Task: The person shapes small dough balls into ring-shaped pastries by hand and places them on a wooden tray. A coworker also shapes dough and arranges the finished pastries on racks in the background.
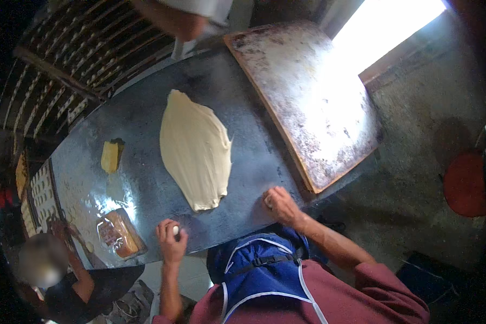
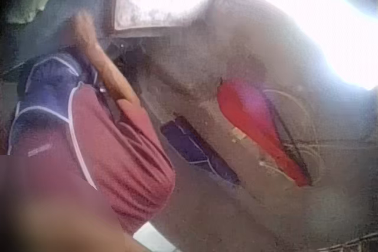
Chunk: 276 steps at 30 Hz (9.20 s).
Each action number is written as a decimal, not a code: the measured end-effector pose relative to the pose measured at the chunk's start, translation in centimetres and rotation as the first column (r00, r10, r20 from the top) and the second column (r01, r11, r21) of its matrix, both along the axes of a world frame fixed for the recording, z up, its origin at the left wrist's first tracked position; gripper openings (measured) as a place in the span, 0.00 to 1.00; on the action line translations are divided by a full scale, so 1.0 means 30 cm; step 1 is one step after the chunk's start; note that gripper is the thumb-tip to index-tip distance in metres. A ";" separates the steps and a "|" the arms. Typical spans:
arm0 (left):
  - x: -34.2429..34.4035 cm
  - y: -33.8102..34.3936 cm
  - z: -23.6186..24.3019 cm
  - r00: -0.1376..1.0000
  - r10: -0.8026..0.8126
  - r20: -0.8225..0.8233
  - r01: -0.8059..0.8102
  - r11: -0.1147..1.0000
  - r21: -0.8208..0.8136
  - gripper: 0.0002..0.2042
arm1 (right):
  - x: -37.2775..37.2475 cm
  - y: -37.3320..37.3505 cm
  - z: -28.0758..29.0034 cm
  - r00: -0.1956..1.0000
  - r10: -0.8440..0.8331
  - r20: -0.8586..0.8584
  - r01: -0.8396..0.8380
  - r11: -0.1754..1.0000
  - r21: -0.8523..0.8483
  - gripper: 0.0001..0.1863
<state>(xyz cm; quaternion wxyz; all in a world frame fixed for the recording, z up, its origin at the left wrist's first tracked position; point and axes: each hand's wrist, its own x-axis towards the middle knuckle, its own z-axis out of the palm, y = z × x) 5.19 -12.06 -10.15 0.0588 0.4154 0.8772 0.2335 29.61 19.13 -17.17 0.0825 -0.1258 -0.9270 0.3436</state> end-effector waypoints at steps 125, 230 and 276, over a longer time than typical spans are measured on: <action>-0.010 -0.037 -0.225 0.989 0.145 -0.033 -0.135 0.969 0.205 0.13 | -0.131 0.107 0.011 0.975 -0.044 0.217 -0.002 0.978 0.207 0.19; 0.489 1.046 0.209 0.731 -0.666 0.147 0.497 0.668 0.554 0.33 | 0.017 0.144 0.267 0.786 -0.592 -0.181 0.196 0.516 -0.834 0.58; -0.308 0.260 0.003 0.746 0.187 0.639 -0.554 0.707 0.440 0.23 | -0.365 -0.482 0.376 0.970 -0.196 0.145 0.234 0.918 -0.321 0.38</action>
